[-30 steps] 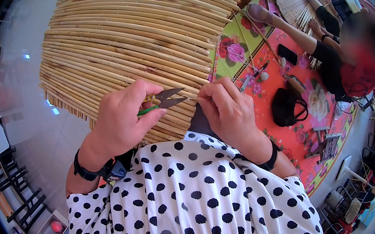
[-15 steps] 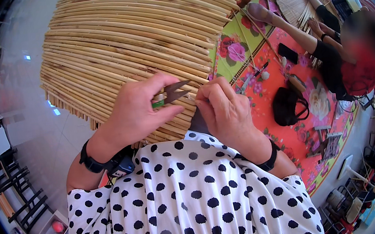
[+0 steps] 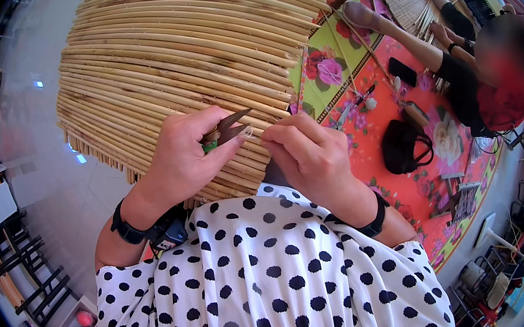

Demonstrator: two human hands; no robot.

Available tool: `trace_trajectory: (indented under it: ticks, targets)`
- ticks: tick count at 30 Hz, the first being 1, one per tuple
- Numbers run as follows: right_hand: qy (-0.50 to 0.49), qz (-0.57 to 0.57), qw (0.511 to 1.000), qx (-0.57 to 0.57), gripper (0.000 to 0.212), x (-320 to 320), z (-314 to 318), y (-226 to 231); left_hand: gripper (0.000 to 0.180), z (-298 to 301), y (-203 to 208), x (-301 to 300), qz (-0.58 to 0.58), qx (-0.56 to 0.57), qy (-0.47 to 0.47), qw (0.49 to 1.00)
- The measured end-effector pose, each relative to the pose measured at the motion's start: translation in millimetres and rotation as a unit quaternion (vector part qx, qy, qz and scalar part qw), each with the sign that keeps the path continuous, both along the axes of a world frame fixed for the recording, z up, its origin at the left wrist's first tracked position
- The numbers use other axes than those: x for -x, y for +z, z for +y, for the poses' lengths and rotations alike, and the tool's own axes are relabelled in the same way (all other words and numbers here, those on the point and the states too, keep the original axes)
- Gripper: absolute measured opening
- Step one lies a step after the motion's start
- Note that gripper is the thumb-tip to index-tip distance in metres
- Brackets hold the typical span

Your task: The person threads a string through bamboo sticks to assemble a mat by hand and uses a pair of cutters to trim the excess string.

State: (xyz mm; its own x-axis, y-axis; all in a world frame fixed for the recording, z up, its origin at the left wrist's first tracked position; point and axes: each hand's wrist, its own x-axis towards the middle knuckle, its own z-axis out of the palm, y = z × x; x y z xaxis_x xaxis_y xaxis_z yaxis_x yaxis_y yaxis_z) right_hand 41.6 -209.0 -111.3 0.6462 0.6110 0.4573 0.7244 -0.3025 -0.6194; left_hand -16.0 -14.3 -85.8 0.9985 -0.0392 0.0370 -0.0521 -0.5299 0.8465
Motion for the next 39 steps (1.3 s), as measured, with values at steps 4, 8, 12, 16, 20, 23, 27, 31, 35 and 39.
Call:
trace_trajectory:
  ticks: [4, 8, 12, 16, 20, 23, 27, 31, 35, 39]
  targets:
    - [0.018, -0.027, 0.999, 0.001, 0.017, -1.0, 7.4, -3.0, 0.015, -2.8, -0.6, 1.1, 0.002, 0.011, -0.015, 1.000]
    - [0.034, -0.022, 0.999, 0.020, 0.017, -0.6, 7.3, -5.9, 0.018, -4.9, -0.7, -0.6, -0.012, 0.021, -0.042, 0.999]
    - [0.005, -0.004, 1.000, 0.002, 0.016, 0.3, 7.8, -1.8, 0.025, 0.9, 14.7, 0.8, 0.008, 0.004, -0.011, 1.000]
    - [-0.009, 0.042, 0.999, -0.004, 0.014, 1.9, -0.7, -4.9, 0.029, 9.5, 19.3, 7.6, 0.003, -0.006, 0.026, 1.000]
    - [-0.022, 0.062, 0.998, -0.005, 0.012, 2.5, -3.3, -0.4, 0.028, 15.8, 20.5, 12.7, -0.038, -0.087, -0.019, 0.995]
    - [-0.006, 0.029, 0.999, -0.016, 0.011, 1.0, -4.0, -0.7, 0.029, 14.9, 21.9, 13.9, -0.099, -0.188, -0.067, 0.975]
    - [-0.009, 0.031, 0.999, -0.014, 0.012, 2.6, -4.5, 0.7, 0.029, 10.3, 20.0, 16.0, -0.134, -0.252, -0.091, 0.954]
    - [-0.006, 0.022, 1.000, -0.015, 0.013, 2.9, -5.3, -0.5, 0.026, 8.1, 18.4, 17.6, -0.161, -0.275, -0.101, 0.943]
    - [-0.005, 0.012, 1.000, -0.013, 0.014, 3.2, -5.8, -1.0, 0.022, 6.4, 14.1, 17.0, -0.172, -0.289, -0.107, 0.935]
    - [-0.005, 0.014, 1.000, -0.013, 0.014, 3.4, -5.6, -0.6, 0.022, 2.0, 16.6, 16.6, -0.159, -0.306, -0.094, 0.934]
